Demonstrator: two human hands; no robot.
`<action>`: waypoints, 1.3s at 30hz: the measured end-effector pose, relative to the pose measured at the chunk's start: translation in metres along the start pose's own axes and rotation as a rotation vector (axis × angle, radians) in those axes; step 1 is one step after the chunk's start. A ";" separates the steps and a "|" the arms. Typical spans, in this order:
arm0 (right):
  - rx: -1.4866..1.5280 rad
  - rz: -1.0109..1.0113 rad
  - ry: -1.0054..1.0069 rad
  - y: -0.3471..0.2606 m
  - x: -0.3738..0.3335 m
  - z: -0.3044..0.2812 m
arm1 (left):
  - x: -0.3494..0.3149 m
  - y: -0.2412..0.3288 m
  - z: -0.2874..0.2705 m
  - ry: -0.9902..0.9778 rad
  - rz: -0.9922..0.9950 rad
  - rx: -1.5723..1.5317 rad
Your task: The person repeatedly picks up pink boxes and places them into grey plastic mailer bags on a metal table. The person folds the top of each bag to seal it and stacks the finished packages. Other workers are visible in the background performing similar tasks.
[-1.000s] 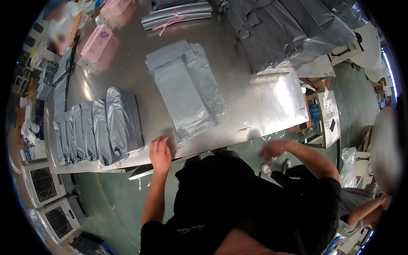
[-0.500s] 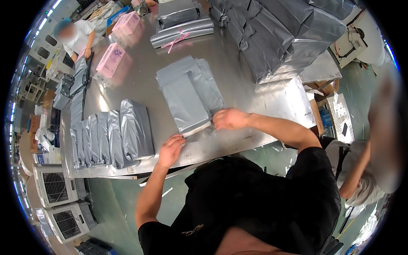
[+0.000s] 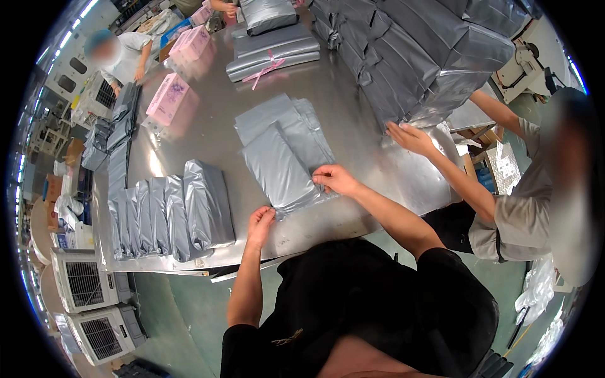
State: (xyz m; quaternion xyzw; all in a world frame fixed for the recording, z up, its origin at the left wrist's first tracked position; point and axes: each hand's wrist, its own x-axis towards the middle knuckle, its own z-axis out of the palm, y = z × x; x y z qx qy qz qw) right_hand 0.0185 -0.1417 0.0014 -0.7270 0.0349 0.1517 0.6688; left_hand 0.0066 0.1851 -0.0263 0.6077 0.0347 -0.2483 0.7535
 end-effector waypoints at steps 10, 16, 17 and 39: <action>-0.130 0.211 -0.026 -0.029 0.022 0.004 | 0.007 0.024 -0.010 -0.070 -0.163 -0.087; -0.214 0.232 -0.154 -0.047 0.031 0.000 | 0.018 0.009 -0.032 -0.199 -0.190 -0.289; -0.151 0.248 -0.229 -0.048 0.030 -0.003 | 0.013 0.010 -0.031 -0.210 -0.188 -0.305; 0.861 0.070 -0.278 0.006 -0.148 0.013 | -0.142 0.169 0.114 -0.559 0.191 0.599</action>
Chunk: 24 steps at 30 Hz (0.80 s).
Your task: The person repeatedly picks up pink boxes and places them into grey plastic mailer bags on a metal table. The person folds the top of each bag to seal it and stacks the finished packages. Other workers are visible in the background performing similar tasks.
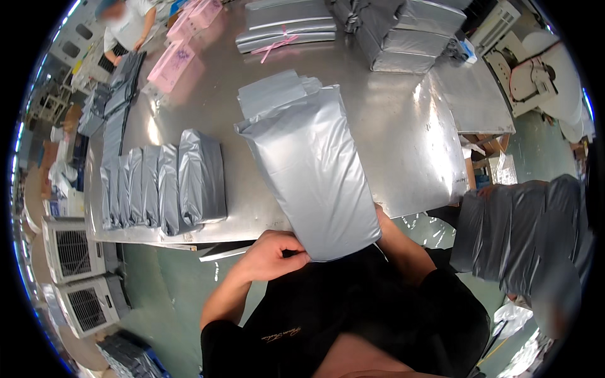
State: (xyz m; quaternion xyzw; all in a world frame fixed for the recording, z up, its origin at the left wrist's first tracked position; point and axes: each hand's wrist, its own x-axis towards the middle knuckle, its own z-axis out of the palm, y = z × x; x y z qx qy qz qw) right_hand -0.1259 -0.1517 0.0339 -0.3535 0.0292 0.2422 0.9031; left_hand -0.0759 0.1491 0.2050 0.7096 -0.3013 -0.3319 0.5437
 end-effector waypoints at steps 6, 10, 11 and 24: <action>0.129 -0.148 0.036 -0.017 0.001 0.000 | 0.003 0.024 0.028 0.411 0.087 0.043; 0.218 -0.281 -0.094 -0.048 -0.002 0.015 | 0.018 0.041 0.032 0.514 0.144 0.298; 0.238 -0.301 -0.109 -0.053 -0.003 0.019 | 0.022 0.046 0.029 0.491 0.138 0.294; 0.195 -0.377 -0.073 -0.073 -0.023 0.011 | 0.038 0.079 0.028 0.230 0.232 0.357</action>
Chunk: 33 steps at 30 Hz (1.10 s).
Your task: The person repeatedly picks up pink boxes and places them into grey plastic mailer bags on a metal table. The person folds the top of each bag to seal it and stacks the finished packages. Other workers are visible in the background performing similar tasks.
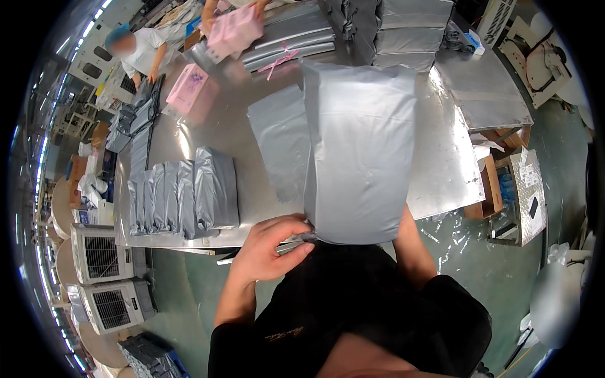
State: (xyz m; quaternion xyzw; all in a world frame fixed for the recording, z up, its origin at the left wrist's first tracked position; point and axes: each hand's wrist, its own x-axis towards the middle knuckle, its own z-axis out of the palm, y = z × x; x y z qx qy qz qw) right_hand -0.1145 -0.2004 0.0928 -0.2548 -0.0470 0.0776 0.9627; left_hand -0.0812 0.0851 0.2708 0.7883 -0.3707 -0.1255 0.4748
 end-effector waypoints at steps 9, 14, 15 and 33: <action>-0.014 0.101 0.051 -0.003 -0.025 -0.026 | 0.009 -0.011 -0.006 -0.437 -0.040 -0.383; 0.007 0.154 0.083 -0.005 -0.045 -0.041 | 0.010 -0.002 0.010 -0.544 -0.034 -0.372; 0.011 0.165 0.088 -0.007 -0.049 -0.044 | 0.009 -0.001 0.014 -0.570 -0.058 -0.386; 0.186 0.217 0.078 0.010 -0.004 -0.095 | 0.033 0.060 0.070 -0.124 -0.208 0.168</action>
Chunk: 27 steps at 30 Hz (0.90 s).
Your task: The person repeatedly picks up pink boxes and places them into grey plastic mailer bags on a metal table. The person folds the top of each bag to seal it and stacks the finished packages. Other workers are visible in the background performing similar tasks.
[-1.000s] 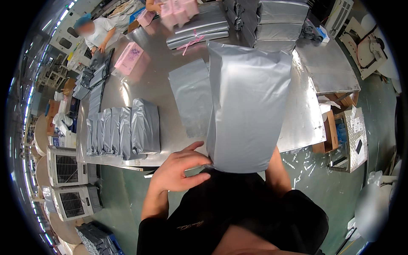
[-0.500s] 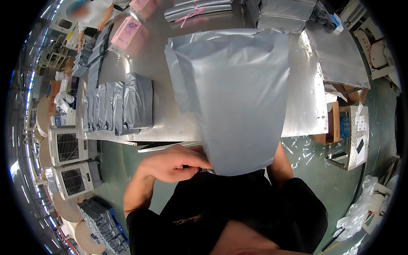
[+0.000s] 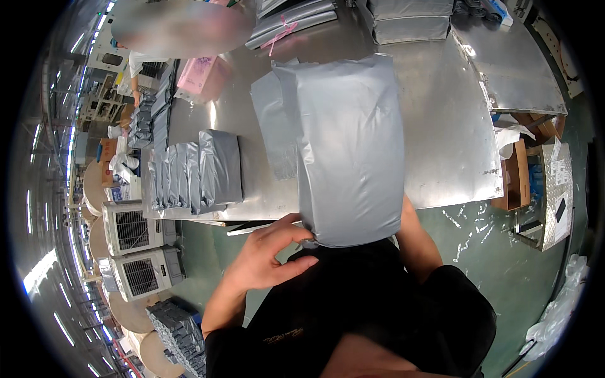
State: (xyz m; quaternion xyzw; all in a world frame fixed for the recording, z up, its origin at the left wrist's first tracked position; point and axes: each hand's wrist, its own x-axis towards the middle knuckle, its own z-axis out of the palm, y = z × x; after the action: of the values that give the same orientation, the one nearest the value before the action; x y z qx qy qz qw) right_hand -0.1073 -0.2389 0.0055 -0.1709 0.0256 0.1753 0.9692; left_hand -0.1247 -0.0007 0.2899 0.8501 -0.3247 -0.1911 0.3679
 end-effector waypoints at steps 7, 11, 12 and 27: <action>0.016 0.041 0.015 0.003 -0.030 -0.007 | 0.005 -0.025 -0.001 -0.309 0.035 -0.498; 0.021 0.056 0.027 0.000 -0.037 -0.010 | -0.015 -0.039 0.006 -0.370 -0.189 -0.859; 0.027 0.064 0.025 -0.001 -0.036 -0.010 | -0.024 -0.045 0.009 -0.374 -0.204 -0.839; -0.039 0.116 0.044 -0.003 -0.005 -0.013 | -0.029 -0.040 0.027 0.206 -0.128 -0.637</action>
State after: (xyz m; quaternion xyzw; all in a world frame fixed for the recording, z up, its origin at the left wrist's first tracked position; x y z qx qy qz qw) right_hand -0.1108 -0.2477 -0.0056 -0.1915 0.0533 0.2276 0.9532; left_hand -0.1445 0.0269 0.2453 0.7260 -0.1558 -0.2189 0.6330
